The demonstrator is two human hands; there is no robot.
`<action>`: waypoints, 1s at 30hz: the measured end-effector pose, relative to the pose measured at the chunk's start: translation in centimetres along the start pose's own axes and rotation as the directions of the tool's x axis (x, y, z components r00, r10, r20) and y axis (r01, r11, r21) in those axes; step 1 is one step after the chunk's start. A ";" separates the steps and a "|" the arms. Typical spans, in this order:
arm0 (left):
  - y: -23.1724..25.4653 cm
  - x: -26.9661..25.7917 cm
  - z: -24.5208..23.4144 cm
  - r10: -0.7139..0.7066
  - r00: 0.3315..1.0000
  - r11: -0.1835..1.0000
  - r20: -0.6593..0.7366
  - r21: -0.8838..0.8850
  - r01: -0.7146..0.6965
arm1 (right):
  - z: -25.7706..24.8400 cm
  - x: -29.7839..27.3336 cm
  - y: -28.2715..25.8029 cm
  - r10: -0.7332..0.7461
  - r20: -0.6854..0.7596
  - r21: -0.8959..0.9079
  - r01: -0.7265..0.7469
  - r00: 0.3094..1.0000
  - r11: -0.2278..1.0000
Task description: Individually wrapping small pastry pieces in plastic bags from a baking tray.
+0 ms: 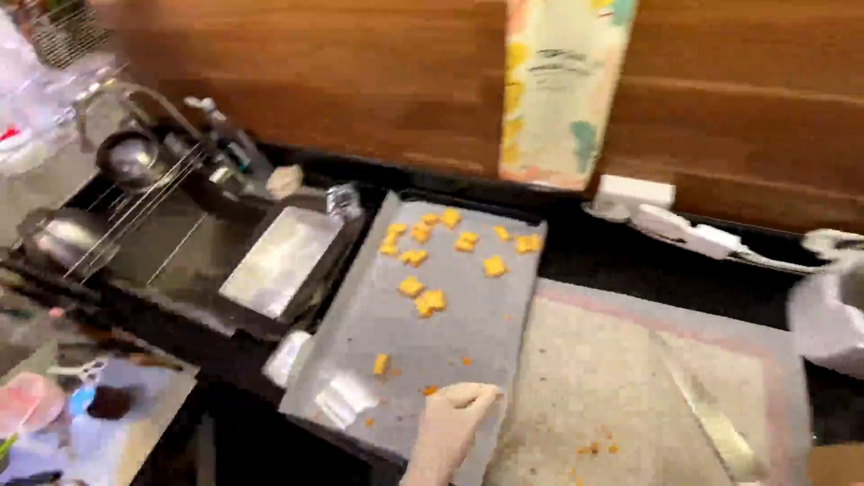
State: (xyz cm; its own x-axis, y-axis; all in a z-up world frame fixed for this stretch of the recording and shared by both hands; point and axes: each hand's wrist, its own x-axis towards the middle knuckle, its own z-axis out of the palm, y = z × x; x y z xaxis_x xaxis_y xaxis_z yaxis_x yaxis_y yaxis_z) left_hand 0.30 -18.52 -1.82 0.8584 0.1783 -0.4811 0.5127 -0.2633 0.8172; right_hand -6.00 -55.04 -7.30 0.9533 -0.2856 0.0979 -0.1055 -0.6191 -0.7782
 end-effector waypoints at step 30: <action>-21.8 7.1 -23.6 -0.051 0.952 0.951 -0.301 0.275 0.138 | 41.2 -3.9 -22.6 0.171 0.734 -0.329 0.123 0.657 0.936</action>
State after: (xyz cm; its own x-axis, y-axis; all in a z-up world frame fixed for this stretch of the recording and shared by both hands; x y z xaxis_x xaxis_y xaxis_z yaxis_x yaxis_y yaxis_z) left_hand -5.26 10.85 -15.57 0.7857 0.4686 -0.4039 0.6112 -0.4870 0.6239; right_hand 4.34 -9.77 -15.66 0.8161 0.2433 -0.5242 -0.0742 -0.8554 -0.5126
